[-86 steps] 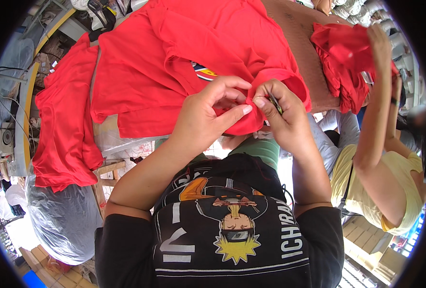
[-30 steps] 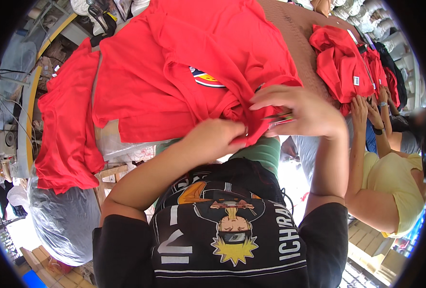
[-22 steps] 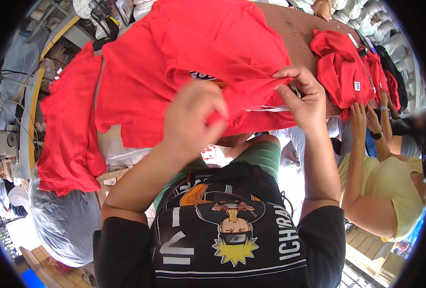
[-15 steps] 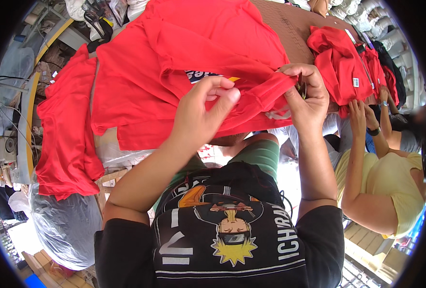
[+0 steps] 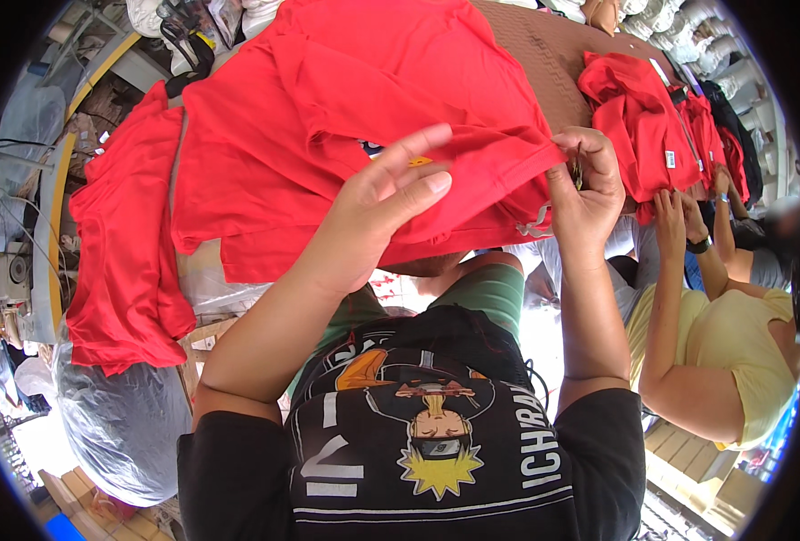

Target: The person trims loose threads and inspects the labels and hems of several red shirts using a small pair of snips.

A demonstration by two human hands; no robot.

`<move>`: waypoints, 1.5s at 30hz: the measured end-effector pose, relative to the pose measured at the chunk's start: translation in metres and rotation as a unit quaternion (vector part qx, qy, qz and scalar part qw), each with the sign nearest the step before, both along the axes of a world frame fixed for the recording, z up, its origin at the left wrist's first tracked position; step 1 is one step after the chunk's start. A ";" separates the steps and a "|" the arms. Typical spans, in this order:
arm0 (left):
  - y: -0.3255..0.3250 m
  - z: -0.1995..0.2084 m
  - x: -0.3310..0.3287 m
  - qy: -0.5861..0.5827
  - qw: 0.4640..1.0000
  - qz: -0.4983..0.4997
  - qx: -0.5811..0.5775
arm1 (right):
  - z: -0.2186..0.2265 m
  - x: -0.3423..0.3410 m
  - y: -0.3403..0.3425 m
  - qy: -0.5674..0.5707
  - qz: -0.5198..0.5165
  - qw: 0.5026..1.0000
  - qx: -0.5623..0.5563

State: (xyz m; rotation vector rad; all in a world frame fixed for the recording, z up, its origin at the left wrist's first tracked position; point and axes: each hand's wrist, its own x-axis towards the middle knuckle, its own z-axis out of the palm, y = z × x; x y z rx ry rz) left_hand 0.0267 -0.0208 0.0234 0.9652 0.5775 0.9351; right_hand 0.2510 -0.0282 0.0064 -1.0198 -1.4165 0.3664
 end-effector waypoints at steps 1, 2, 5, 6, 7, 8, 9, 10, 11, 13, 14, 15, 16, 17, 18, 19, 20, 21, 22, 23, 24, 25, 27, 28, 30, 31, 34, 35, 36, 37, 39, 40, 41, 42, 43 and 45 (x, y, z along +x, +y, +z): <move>0.001 0.000 -0.003 -0.003 0.998 -0.040 -0.053 | 0.000 0.000 0.000 -0.009 0.003 1.000 0.011; 0.002 -0.002 -0.007 0.005 0.993 -0.080 -0.085 | 0.001 -0.001 0.000 -0.018 0.006 1.000 0.021; 0.006 -0.011 -0.013 0.046 0.971 -0.165 -0.165 | 0.006 -0.006 0.000 -0.046 -0.002 0.998 0.050; 0.005 -0.011 -0.013 0.071 0.966 -0.167 -0.182 | 0.007 -0.008 0.000 -0.056 -0.008 0.997 0.060; 0.004 -0.012 -0.013 0.096 0.961 -0.170 -0.198 | 0.008 -0.008 -0.001 -0.073 -0.012 0.996 0.059; 0.002 -0.015 -0.014 0.075 0.966 -0.180 -0.168 | 0.010 -0.007 -0.003 -0.090 -0.015 0.994 0.058; 0.000 -0.020 -0.013 0.054 0.971 -0.190 -0.137 | 0.011 -0.007 -0.005 -0.108 -0.020 0.992 0.057; -0.001 -0.022 -0.012 0.032 0.974 -0.200 -0.105 | 0.010 -0.006 -0.004 -0.106 -0.024 0.993 0.050; 0.000 -0.021 -0.011 -0.007 0.986 -0.144 -0.084 | 0.008 -0.006 -0.003 -0.103 -0.027 0.993 0.043; 0.006 -0.010 -0.007 -0.085 0.995 -0.031 -0.038 | 0.006 -0.003 -0.003 -0.099 -0.040 0.994 0.034; 0.010 -0.005 -0.009 -0.132 0.989 -0.035 -0.054 | 0.005 -0.001 -0.004 -0.098 -0.049 0.993 0.031; 0.009 -0.002 -0.008 -0.111 0.993 -0.021 -0.040 | 0.005 0.001 -0.003 -0.096 -0.058 0.993 0.029; 0.007 0.000 -0.006 -0.090 0.996 -0.007 -0.025 | 0.004 0.002 -0.002 -0.077 -0.061 0.995 0.025; 0.006 0.001 -0.005 -0.069 0.998 0.008 -0.010 | 0.002 0.004 0.000 -0.058 -0.065 0.996 0.022; 0.005 0.002 -0.004 -0.057 0.998 0.009 0.001 | 0.000 0.005 0.002 -0.039 -0.068 0.997 0.018; 0.004 0.002 -0.004 -0.044 0.999 0.010 0.013 | -0.001 0.007 0.002 -0.042 -0.073 0.996 0.013; 0.003 0.002 -0.004 -0.032 0.999 0.011 0.024 | -0.003 0.009 0.003 -0.046 -0.079 0.996 0.007; 0.002 0.003 -0.003 -0.026 0.999 0.015 0.041 | -0.002 0.012 0.004 -0.050 -0.085 0.995 0.001; 0.000 0.003 -0.002 -0.020 0.998 0.020 0.057 | 0.000 0.016 0.006 -0.039 -0.092 0.995 0.013; 0.000 0.004 -0.001 -0.014 0.997 0.025 0.074 | 0.005 0.021 0.009 -0.028 -0.100 0.994 0.025; 0.002 0.001 -0.005 0.152 0.967 -0.005 0.205 | 0.011 0.027 0.014 -0.014 -0.105 0.994 0.039; 0.007 -0.007 -0.009 0.295 0.897 -0.022 0.328 | 0.027 0.036 0.016 0.000 -0.141 0.988 0.065; 0.012 -0.018 -0.013 0.425 0.757 0.015 0.496 | 0.049 0.058 0.023 0.114 -0.181 0.970 0.117; 0.010 -0.018 -0.012 0.429 0.719 0.049 0.545 | 0.050 0.072 0.025 0.152 -0.166 0.966 0.124; 0.005 -0.007 -0.006 0.396 0.690 0.052 0.603 | 0.044 0.123 0.023 0.083 -0.220 0.969 0.074; -0.002 -0.009 -0.003 0.368 0.711 0.013 0.599 | 0.028 0.155 0.023 -0.019 -0.274 0.961 0.014; -0.015 -0.031 0.001 0.295 0.765 -0.044 0.571 | -0.022 0.203 0.022 -0.201 -0.235 0.936 -0.165; -0.011 -0.034 -0.001 0.304 0.775 -0.021 0.553 | -0.029 0.208 0.014 -0.241 -0.196 0.924 -0.223; -0.004 -0.037 -0.005 0.316 0.784 0.002 0.534 | -0.025 0.198 0.009 -0.260 -0.189 0.920 -0.224; 0.003 -0.038 -0.011 0.332 0.792 0.027 0.512 | -0.012 0.169 0.008 -0.278 -0.177 0.917 -0.224; 0.027 -0.034 -0.027 0.333 0.818 0.089 0.461 | 0.006 0.113 0.017 -0.270 -0.123 0.929 -0.223; 0.043 -0.030 -0.034 0.333 0.835 0.108 0.425 | 0.015 0.087 0.023 -0.246 -0.083 0.940 -0.222; 0.060 -0.029 -0.042 0.342 0.832 0.136 0.415 | 0.019 0.063 0.032 -0.222 -0.041 0.949 -0.219; 0.082 -0.026 -0.046 0.363 0.828 0.130 0.408 | 0.020 0.048 0.043 -0.256 -0.028 0.941 -0.218; 0.105 -0.026 -0.042 0.407 0.794 0.129 0.433 | 0.018 0.034 0.057 -0.289 -0.014 0.932 -0.217; 0.144 -0.035 -0.037 0.494 0.715 0.128 0.477 | 0.012 0.002 0.085 -0.286 -0.040 0.914 -0.286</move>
